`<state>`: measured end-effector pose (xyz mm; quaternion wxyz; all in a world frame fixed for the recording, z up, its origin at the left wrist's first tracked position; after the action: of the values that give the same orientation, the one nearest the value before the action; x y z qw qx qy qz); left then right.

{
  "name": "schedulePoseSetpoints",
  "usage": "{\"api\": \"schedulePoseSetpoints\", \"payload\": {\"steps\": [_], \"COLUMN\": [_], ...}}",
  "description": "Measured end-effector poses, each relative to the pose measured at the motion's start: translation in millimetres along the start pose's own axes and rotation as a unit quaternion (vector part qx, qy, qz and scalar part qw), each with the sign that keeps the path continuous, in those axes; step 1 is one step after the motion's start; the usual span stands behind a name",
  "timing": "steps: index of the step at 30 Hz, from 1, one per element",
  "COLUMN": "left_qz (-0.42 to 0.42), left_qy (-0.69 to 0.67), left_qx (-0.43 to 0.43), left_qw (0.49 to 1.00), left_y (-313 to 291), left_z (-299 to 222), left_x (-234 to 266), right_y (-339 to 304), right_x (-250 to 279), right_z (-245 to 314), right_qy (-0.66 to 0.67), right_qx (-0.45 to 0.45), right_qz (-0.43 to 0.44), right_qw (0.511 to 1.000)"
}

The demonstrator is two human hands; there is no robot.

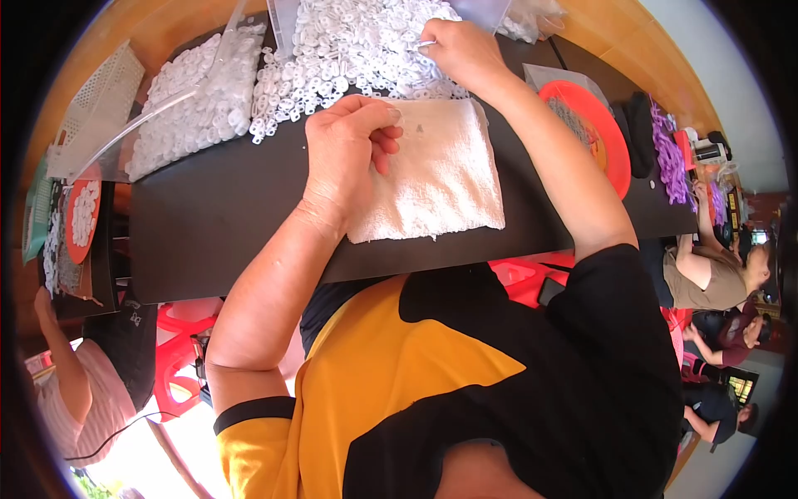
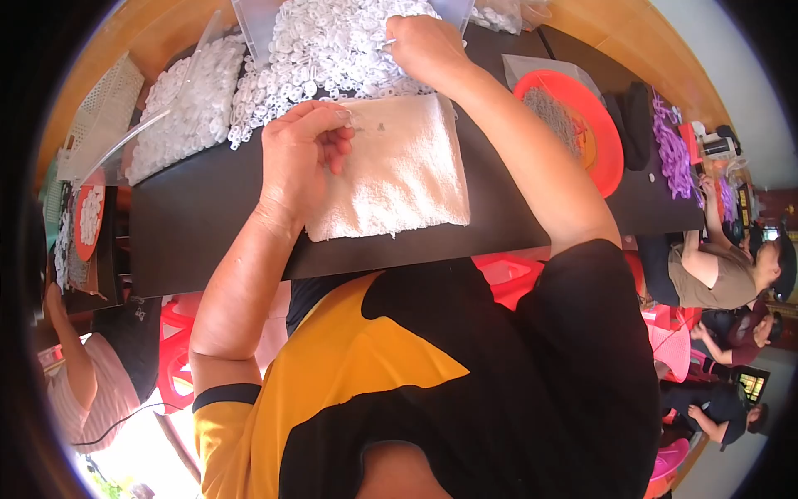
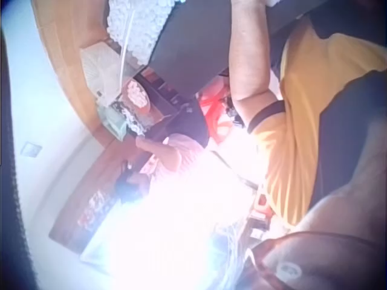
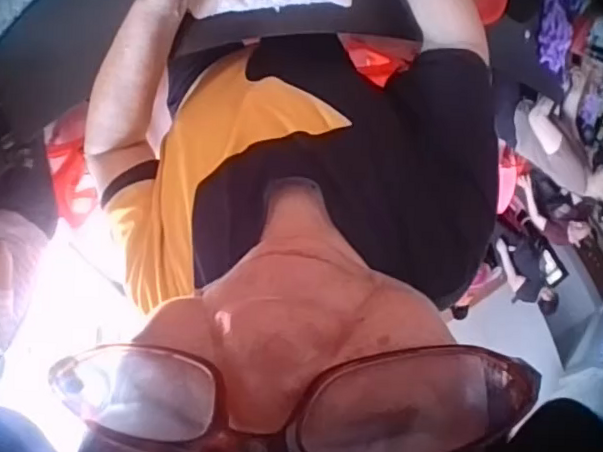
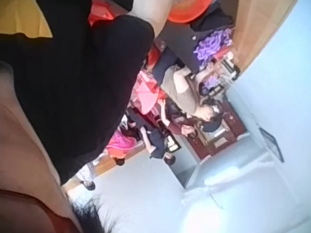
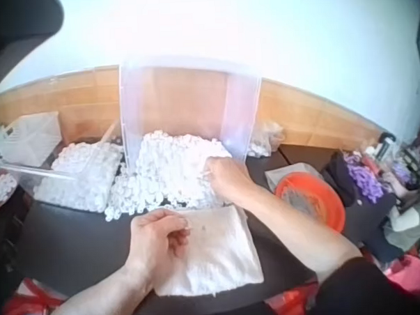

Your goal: Assembling small plastic and metal components by manually inserting pins into housings at a workbench.

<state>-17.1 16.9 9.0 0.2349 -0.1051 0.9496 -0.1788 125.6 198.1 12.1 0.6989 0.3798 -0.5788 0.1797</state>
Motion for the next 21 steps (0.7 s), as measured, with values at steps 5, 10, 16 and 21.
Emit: {"api": "schedulePoseSetpoints", "payload": {"steps": [5,10,16,21], "left_qz": [0.002,0.001,-0.008,0.000], "left_qy": [0.015,0.024,0.019,0.027], "left_qx": [-0.009,-0.016,-0.017,-0.017], "left_qw": [1.000,1.000,1.000,0.999], "left_y": [-1,2,2,2], "left_z": [-1,1,3,4], "left_x": [-1,-2,0,0], "right_y": [-49,-58,-62,-78], "right_x": [34,24,48,43], "right_z": [24,8,17,40], "right_qy": [0.145,0.157,0.072,0.056], "right_qx": [0.039,0.055,0.112,0.156], "right_qz": [-0.027,-0.034,0.070,0.161], "right_qw": [0.988,0.986,0.989,0.973]}}
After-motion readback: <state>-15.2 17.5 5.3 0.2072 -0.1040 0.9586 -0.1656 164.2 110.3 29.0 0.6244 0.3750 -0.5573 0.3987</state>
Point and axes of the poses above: each hand's wrist, its own y-axis towards the middle knuckle, its own x-axis out of the back of the hand, z = x × y, the point moved 1 cm from there along y, towards the middle knuckle, and after that the axes turned 9 degrees about x, right-handed, at the moved point
